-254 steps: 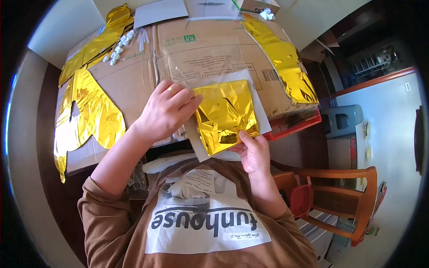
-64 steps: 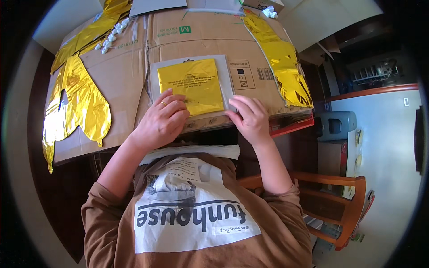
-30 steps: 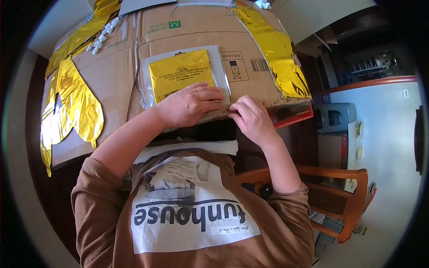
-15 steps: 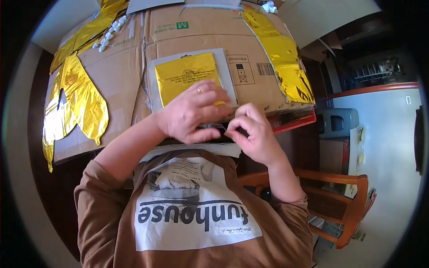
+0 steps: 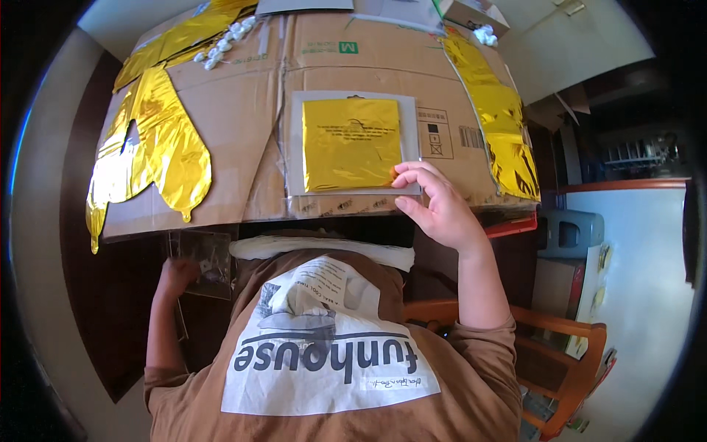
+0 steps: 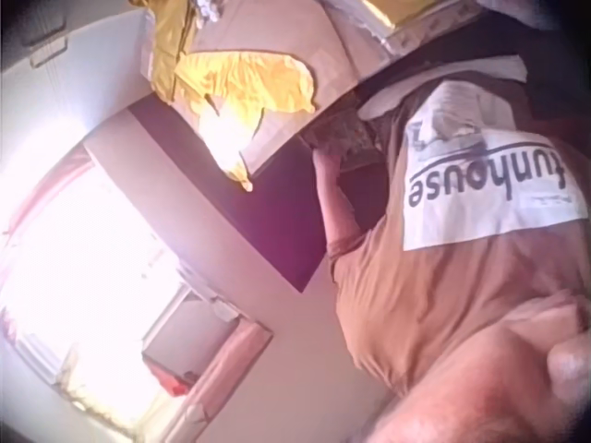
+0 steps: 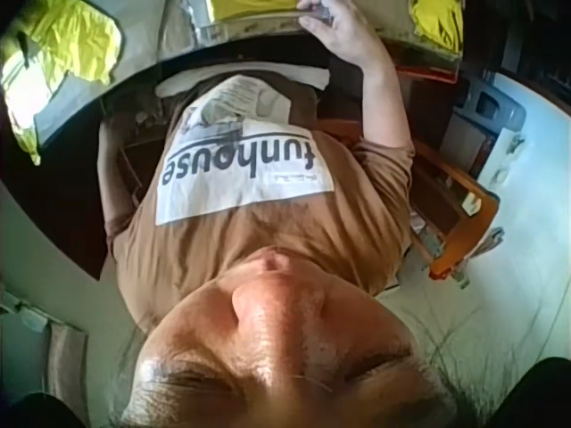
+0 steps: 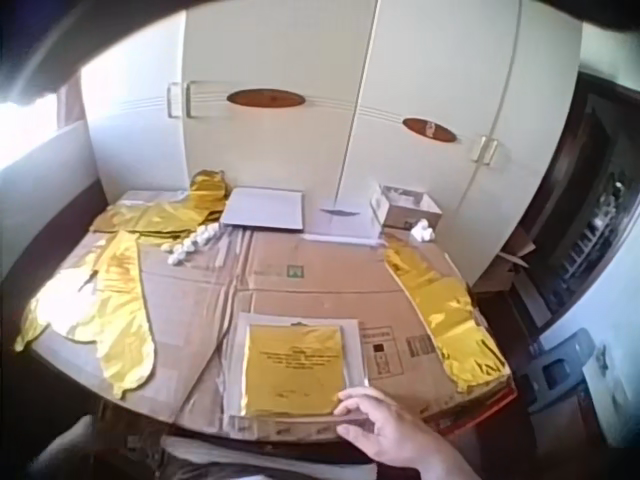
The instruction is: Carefully folding and organizing gold foil balloons on a flat cardboard workspace.
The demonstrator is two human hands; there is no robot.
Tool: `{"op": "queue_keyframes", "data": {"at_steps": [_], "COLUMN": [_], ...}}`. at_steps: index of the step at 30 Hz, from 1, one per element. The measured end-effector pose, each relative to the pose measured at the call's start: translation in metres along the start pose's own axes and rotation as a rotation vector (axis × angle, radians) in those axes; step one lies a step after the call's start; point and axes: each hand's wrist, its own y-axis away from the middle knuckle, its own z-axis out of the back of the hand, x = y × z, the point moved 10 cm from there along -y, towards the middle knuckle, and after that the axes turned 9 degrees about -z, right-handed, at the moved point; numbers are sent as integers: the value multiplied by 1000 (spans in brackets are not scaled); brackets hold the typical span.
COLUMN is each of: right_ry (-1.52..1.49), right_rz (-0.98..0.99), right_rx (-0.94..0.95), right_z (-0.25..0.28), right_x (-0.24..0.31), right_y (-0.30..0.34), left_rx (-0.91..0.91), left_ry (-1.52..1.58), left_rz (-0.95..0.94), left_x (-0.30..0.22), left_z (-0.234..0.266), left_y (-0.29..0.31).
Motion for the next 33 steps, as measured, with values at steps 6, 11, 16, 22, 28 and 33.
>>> {"op": "queue_keyframes", "data": {"at_steps": [6,11,16,22,28,33], "right_ry": [76,414,551,742,806,752], "right_rz": [22,211,192,197,326,354], "right_rx": [-18,-204,-218,-241,-322,-382], "right_z": [0,10,2,-18,-27,-24], "right_x": [10,38,21,6,4,9], "right_y": [12,38,47,38,41,53], "left_rx": [41,-80,276,157,-311,-287], "left_ry": [-861,-709,-112,-226,-528,-389], "left_rz": [507,662,131,-704,-1301,-1448], "left_x": [182,176,114,-264,-383,-359], "left_z": [24,77,10,-32,-19,-36], "left_y": [74,56,-6,23,9,-7]}}
